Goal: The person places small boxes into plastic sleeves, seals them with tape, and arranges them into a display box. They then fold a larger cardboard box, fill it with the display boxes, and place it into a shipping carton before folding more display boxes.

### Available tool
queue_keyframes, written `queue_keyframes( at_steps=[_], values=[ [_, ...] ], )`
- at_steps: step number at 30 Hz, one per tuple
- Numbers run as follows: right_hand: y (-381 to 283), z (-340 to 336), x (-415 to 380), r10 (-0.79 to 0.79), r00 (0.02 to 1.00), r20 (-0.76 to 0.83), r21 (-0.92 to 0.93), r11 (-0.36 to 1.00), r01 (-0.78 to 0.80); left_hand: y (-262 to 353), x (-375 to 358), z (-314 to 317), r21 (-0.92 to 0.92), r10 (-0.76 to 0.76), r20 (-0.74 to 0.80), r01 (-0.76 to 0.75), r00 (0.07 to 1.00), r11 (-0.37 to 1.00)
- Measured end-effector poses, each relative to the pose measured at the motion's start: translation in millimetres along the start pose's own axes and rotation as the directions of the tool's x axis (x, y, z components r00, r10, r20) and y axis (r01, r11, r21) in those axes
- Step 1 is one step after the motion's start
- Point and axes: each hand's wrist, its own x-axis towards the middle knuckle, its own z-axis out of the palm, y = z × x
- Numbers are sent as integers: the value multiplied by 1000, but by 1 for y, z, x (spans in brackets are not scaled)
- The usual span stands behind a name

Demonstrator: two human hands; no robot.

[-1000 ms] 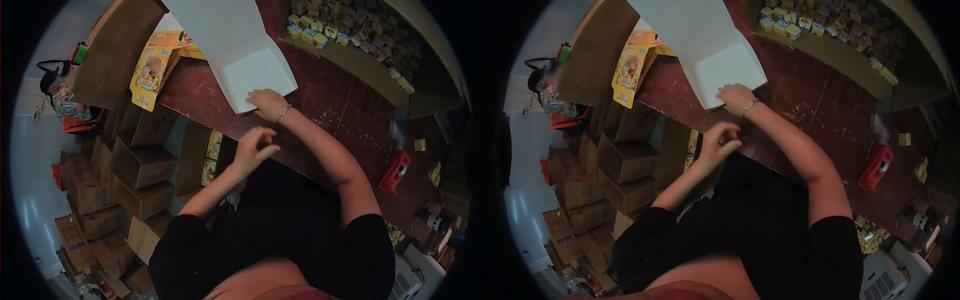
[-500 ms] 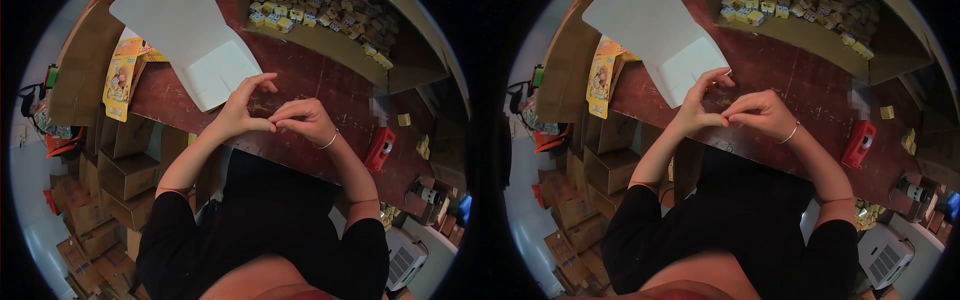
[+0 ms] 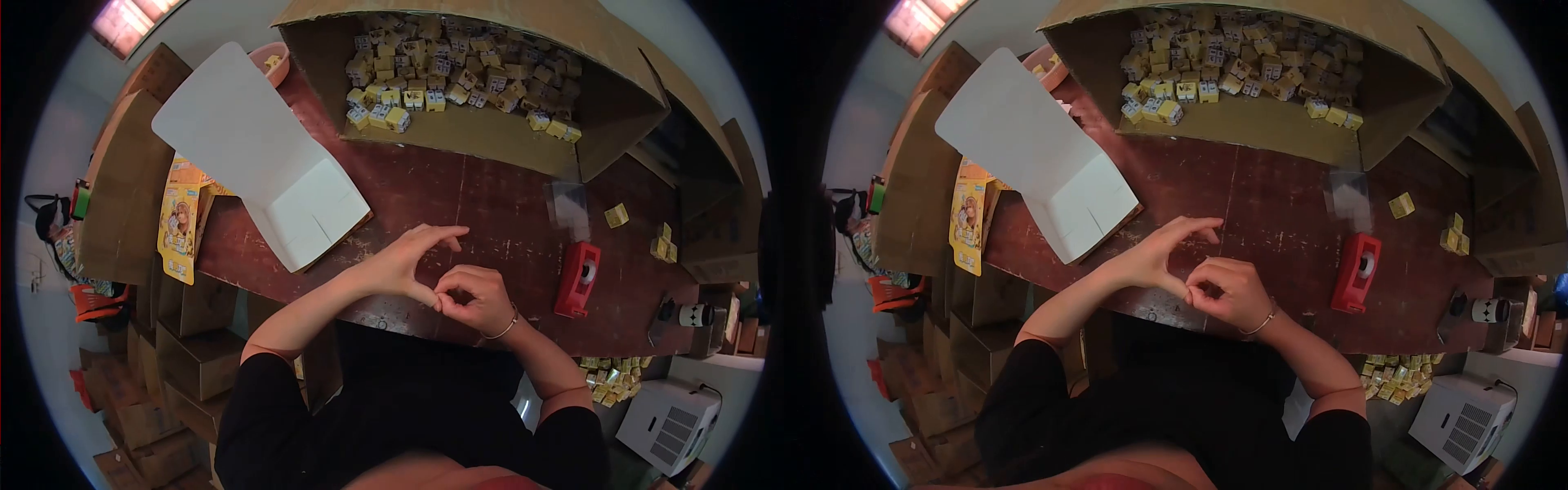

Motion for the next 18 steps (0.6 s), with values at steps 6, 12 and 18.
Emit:
queue_keyframes(
  at_steps=[6, 12, 18],
  values=[
    [26, -22, -18, 146, 970, 193, 784, 572, -242, 5, 26, 4, -380, -67, 260, 166, 963, 910],
    [23, -54, -32, -38, 984, 176, 839, 529, -130, 3, 46, -4, -267, -8, 335, 103, 942, 958],
    [25, -64, -35, 291, 916, -275, 71, 957, -282, -74, 99, -69, -77, -236, 32, 238, 971, 968]
  ],
)
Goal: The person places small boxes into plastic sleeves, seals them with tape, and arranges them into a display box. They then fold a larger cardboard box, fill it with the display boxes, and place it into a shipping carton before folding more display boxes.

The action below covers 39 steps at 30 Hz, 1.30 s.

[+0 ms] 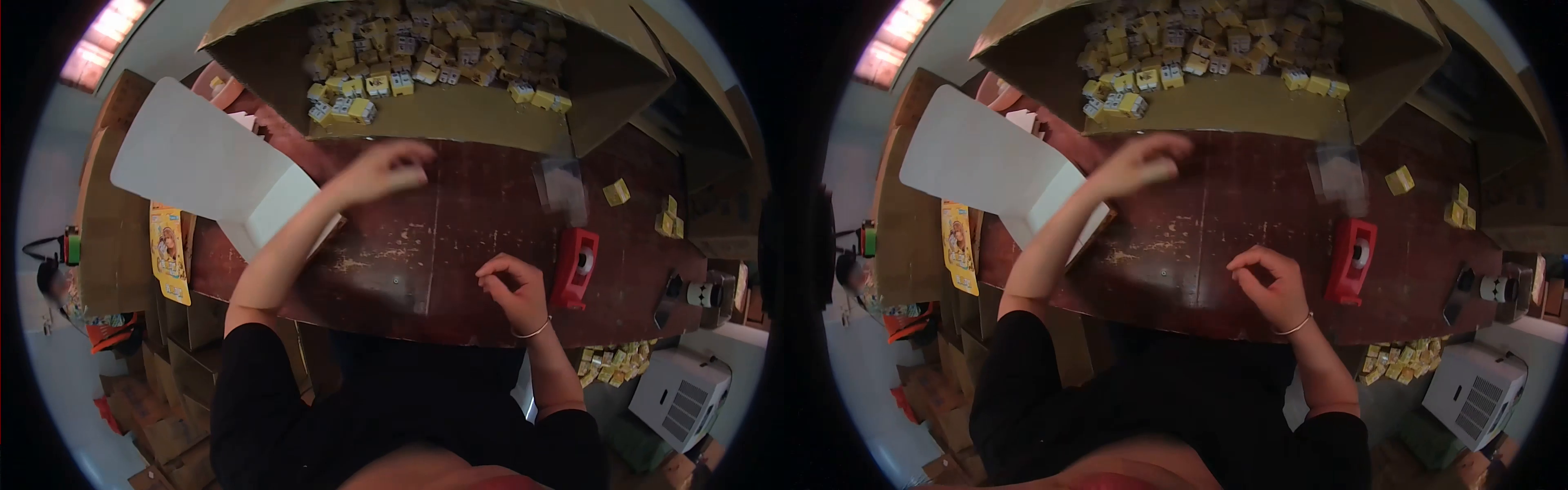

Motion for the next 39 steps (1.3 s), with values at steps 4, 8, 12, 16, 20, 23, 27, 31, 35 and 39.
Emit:
queue_keyframes(
  at_steps=[4, 8, 12, 16, 20, 23, 27, 31, 35, 39],
  values=[
    [9, -40, -20, 100, 976, -194, 42, 995, -94, -138, 75, -170, 553, 233, -582, 168, 779, 816],
    [1, -82, -10, 133, 933, -335, -204, 956, -210, -173, 91, -171, 559, 112, -673, 404, 731, 724],
    [43, -138, 40, -89, 920, -383, -690, 690, -220, -148, 104, -135, 556, -81, -731, 661, 677, 504],
    [76, -139, 109, 123, 915, -384, -858, 319, -403, -122, 98, -89, 598, 12, -679, 544, 734, 589],
    [82, -115, 139, 376, 853, -363, -906, 70, -417, -95, 89, -23, 600, -22, -676, 566, 737, 565],
    [86, -118, 142, 400, 877, -264, -947, 67, -316, -85, 81, 12, 578, 3, -677, 530, 736, 620],
    [75, -135, 132, 202, 923, -328, -930, 101, -353, -35, 55, 64, 737, 238, -620, 451, 748, 503],
    [58, -82, 75, -283, 959, -9, -986, 160, 38, 25, 43, 110, -426, -245, -272, 112, 931, 898],
    [59, -44, 25, -341, 936, 88, -911, 353, 214, 1, 29, 133, -700, -286, 55, 241, 957, 672],
    [40, -44, 13, -203, 962, 181, -790, 553, 265, -7, -11, 149, -645, -303, 91, 288, 949, 708]
  ],
)
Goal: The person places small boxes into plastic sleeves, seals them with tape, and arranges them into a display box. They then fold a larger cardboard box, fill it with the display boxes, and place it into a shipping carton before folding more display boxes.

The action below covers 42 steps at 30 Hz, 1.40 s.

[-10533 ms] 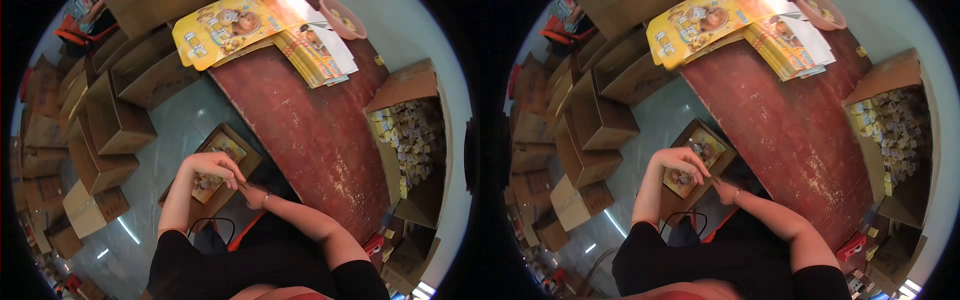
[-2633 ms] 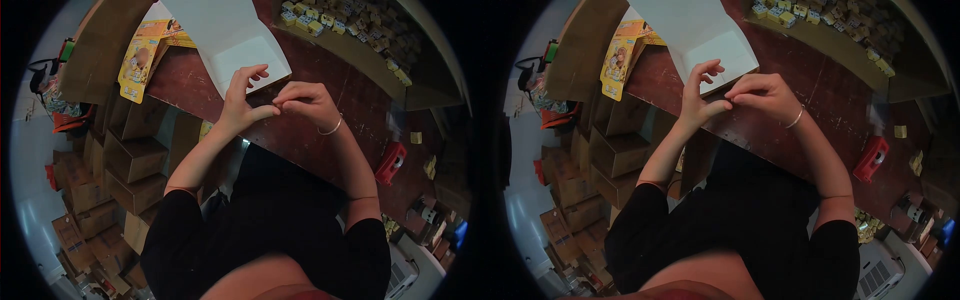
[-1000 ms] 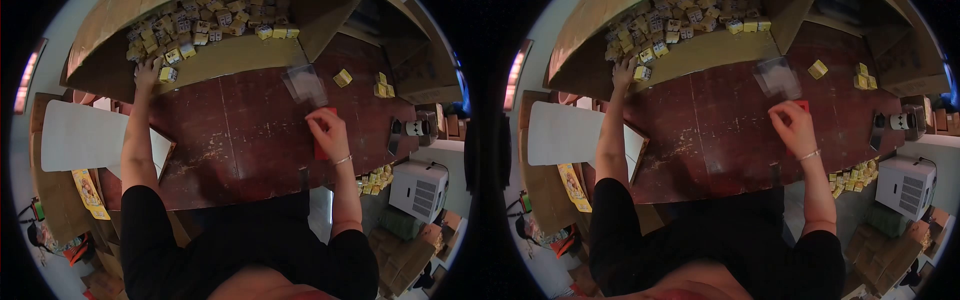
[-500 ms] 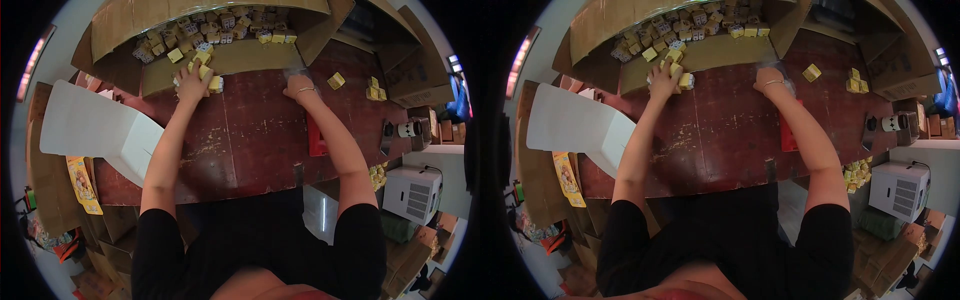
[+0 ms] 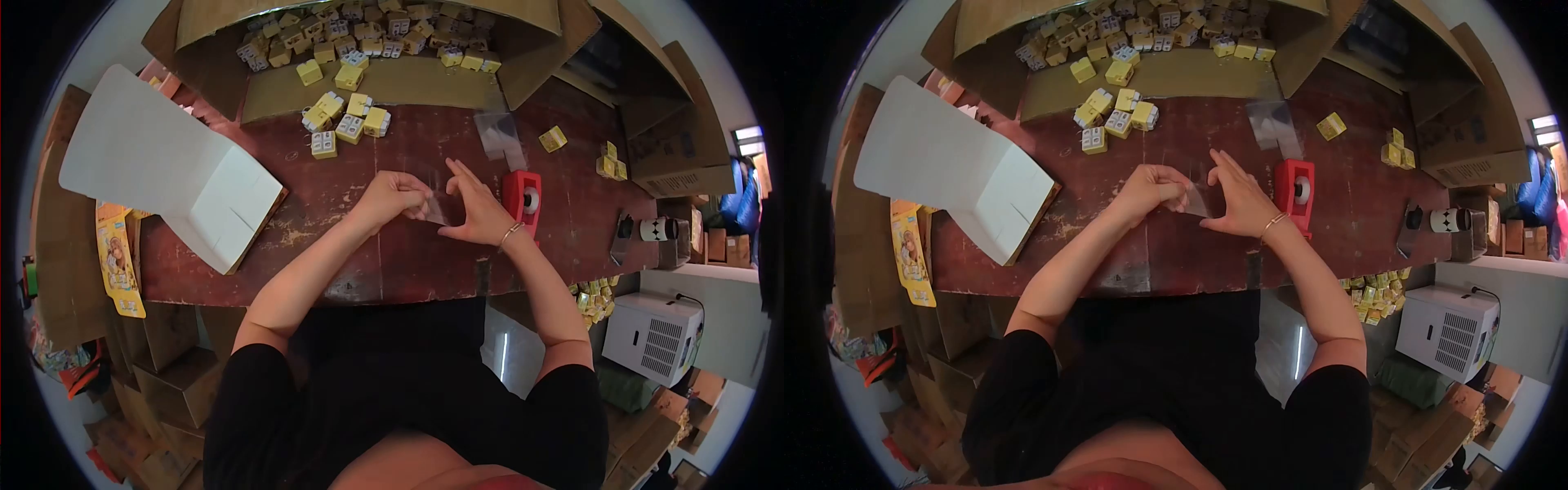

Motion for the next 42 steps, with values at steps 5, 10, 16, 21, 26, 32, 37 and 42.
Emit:
queue_keyframes(
  at_steps=[5, 10, 16, 21, 26, 32, 37, 42],
  values=[
    [-21, 14, 3, -16, 995, 98, 53, 999, 11, -22, -29, 1, 400, 322, -45, -278, 946, 873],
    [-53, 19, 2, 45, 999, 1, -59, 997, -45, -17, -42, -5, 345, 267, -84, -223, 960, 912],
    [-55, 47, -12, 455, 877, 155, 699, 577, -423, -20, -58, 8, -145, 261, -155, -284, 953, 948],
    [-95, 65, -19, 483, 871, 96, 959, 189, -210, -33, -60, 24, -2, 419, -475, -477, 774, 879],
    [-95, 66, -14, 389, 914, -116, 876, 474, -91, -44, -68, 37, 253, 583, -326, -525, 744, 812],
    [-81, 80, -27, 380, 923, -64, 873, 469, -132, -53, -73, 38, 392, 663, -222, -557, 715, 732],
    [-90, 79, -35, 464, 879, -105, 986, 162, 33, -60, -70, 45, 404, 715, -193, -610, 671, 682],
    [-84, 56, -50, 285, 894, 347, 934, -24, -355, -44, -80, 55, -23, 591, -225, -610, 775, 792]
  ],
)
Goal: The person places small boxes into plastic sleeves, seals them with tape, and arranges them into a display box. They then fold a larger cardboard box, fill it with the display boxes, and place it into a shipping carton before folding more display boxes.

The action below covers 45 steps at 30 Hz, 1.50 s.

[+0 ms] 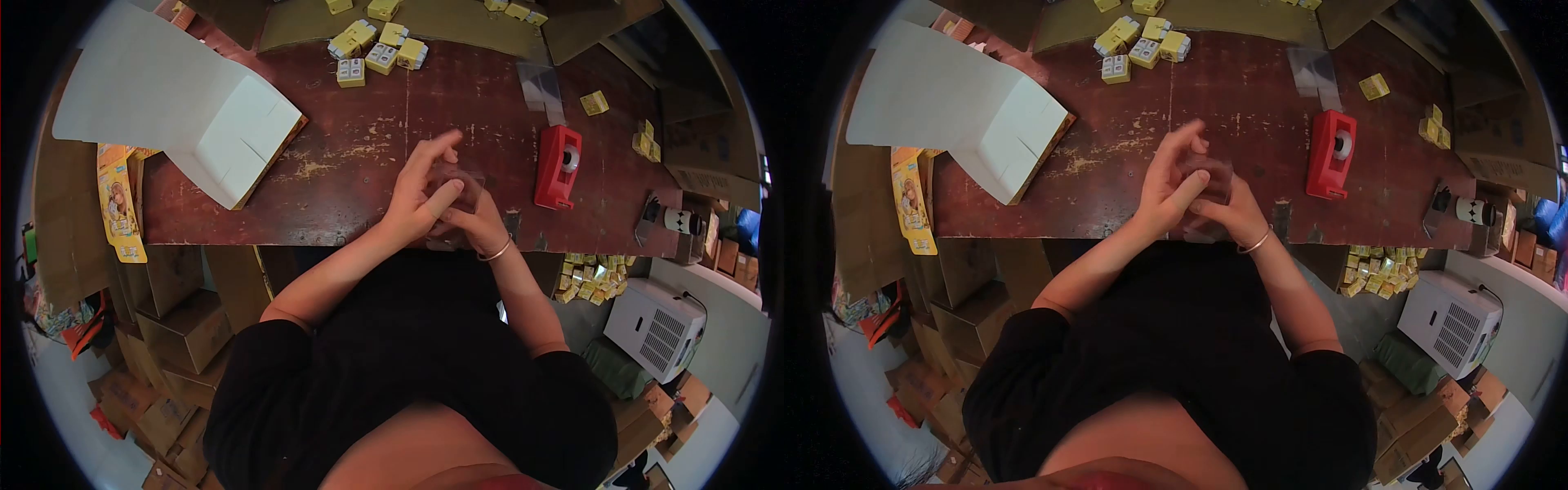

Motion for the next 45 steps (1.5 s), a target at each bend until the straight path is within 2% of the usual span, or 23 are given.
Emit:
queue_keyframes(
  at_steps=[1, 3, 4, 5, 6, 8, 10, 12, 13, 15, 16, 18, 22, 24, 25, 28, 30, 31, 33, 37, 39, 43, 45],
  values=[
    [-5, -3, -1, 30, 1000, -3, -38, 999, -30, 4, 3, -8, -3, -7, 2, 7, 1000, 1000],
    [-9, -12, 0, 58, 998, -10, -76, 995, -59, 12, 16, -25, 281, 86, 335, -187, 938, 941],
    [-10, -17, 0, 61, 998, -13, -207, 976, -63, 16, 18, -22, 280, 84, 335, -184, 938, 942],
    [-10, -18, -1, 66, 998, -15, -333, 940, -68, 23, 19, -18, 257, -49, 283, -27, 958, 966],
    [-10, -17, -2, 70, 997, -14, -333, 940, -70, 26, 20, -16, 226, -182, 234, 129, 955, 966],
    [-13, -12, -1, 119, 991, -56, -206, 970, -128, 21, 20, -16, 268, -124, 225, 61, 966, 961],
    [-9, -15, 1, 47, 999, -23, -287, 957, -52, 19, 22, -16, 309, -62, 223, -10, 973, 951],
    [-8, -16, -1, -15, 1000, 10, -360, 933, 17, 23, 23, -14, 146, -185, 134, 166, 973, 975],
    [-11, -15, -1, -20, 999, 32, -345, 938, 30, 24, 23, -15, 146, -185, 133, 166, 974, 975],
    [-18, -13, -2, -28, 998, 53, -329, 943, 44, 25, 25, -15, 262, -119, 192, 65, 974, 963],
    [-23, -11, -4, 43, 999, 26, -286, 958, -34, 25, 25, -15, 261, -118, 192, 65, 974, 963],
    [-25, -12, -6, 111, 994, 3, -243, 964, -107, 26, 27, -16, 391, 18, 245, -116, 969, 913],
    [-22, -13, -8, 138, 990, 1, -221, 966, -135, 20, 24, -16, 409, 88, 286, -205, 954, 889],
    [-21, -13, -8, 155, 988, 6, -207, 967, -151, 22, 20, -13, 278, -168, 98, 135, 981, 951],
    [-21, -13, -8, 149, 989, 8, -217, 966, -144, 21, 19, -13, 277, -169, 98, 137, 981, 951],
    [-18, -13, -9, 151, 988, 17, -185, 972, -146, 23, 19, -15, 369, -103, 174, 33, 979, 929],
    [-16, -15, -8, 160, 987, 27, -145, 977, -155, 27, 20, -15, 460, 6, 226, -113, 974, 881],
    [-14, -17, -9, 136, 990, 29, -142, 981, -131, 26, 19, -15, 461, 7, 226, -113, 974, 880],
    [-13, -19, -9, 110, 993, 28, -138, 985, -106, 22, 17, -17, 494, 167, 330, -321, 929, 808],
    [-16, -18, -9, 105, 994, -12, -194, 975, -106, 21, 6, -7, 516, 195, 288, -324, 937, 793],
    [-16, -17, -8, 121, 992, -28, -213, 969, -125, 19, 3, -7, 370, 8, 157, -67, 988, 926],
    [-22, -16, -8, 141, 990, 12, -285, 949, -132, 27, 7, -11, 315, -117, 119, 74, 986, 946],
    [-23, -17, -7, 142, 989, 48, -275, 954, -124, 33, 10, -15, 230, -270, 146, 233, 952, 945]
  ],
)
